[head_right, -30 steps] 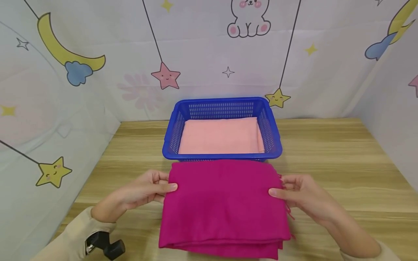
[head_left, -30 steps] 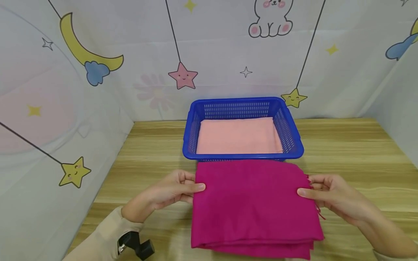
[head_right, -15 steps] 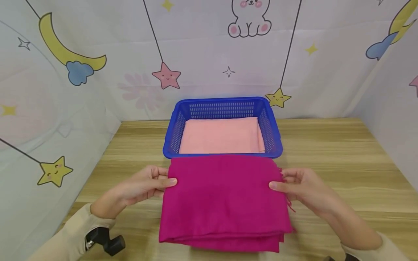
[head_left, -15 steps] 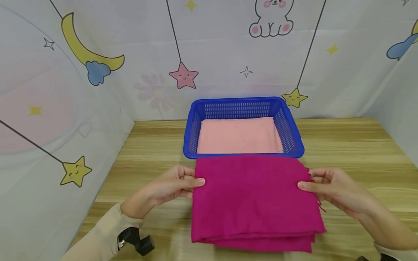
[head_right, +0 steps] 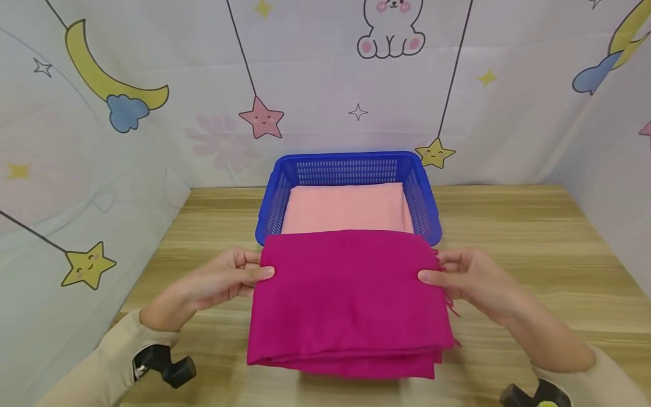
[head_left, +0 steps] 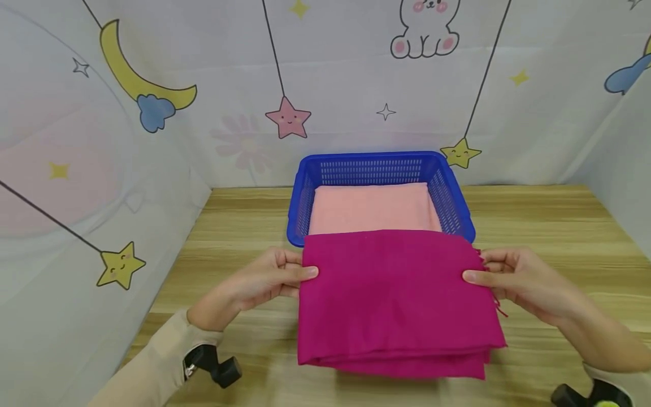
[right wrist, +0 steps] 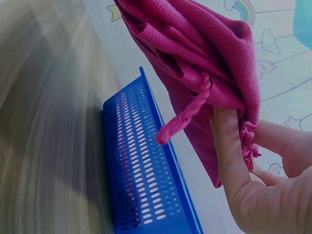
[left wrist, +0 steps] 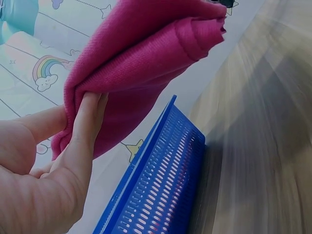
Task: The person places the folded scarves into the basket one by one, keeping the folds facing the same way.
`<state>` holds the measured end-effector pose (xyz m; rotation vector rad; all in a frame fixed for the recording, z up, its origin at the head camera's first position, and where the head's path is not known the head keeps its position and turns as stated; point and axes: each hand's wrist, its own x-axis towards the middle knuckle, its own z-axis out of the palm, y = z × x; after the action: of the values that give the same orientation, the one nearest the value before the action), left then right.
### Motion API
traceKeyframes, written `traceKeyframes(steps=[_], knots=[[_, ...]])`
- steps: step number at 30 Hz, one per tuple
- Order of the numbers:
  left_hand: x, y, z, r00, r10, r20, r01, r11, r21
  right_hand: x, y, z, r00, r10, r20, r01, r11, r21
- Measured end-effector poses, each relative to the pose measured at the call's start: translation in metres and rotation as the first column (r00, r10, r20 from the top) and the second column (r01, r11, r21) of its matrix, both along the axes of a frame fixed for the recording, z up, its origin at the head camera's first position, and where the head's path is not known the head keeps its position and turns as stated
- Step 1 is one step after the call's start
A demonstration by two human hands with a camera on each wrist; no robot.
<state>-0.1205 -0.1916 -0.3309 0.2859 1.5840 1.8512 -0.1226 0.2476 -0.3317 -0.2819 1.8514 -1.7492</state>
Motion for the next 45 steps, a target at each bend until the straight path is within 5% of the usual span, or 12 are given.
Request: traceKeyframes(steps=[20,45], knots=[[-0.017,-0.001,0.011,0.998,0.060,-0.011,-0.060,0.998,-0.027,-0.023,-0.012,0.015,0.998,-0.025,-0.065,0.032,0.994,0.105],[-0.037,-0.001,0.019,0.996,0.085,-0.033,-0.084,0.996,0.014,-0.041,-0.024,0.027,0.995,-0.063,-0.077,0.072,0.990,0.121]])
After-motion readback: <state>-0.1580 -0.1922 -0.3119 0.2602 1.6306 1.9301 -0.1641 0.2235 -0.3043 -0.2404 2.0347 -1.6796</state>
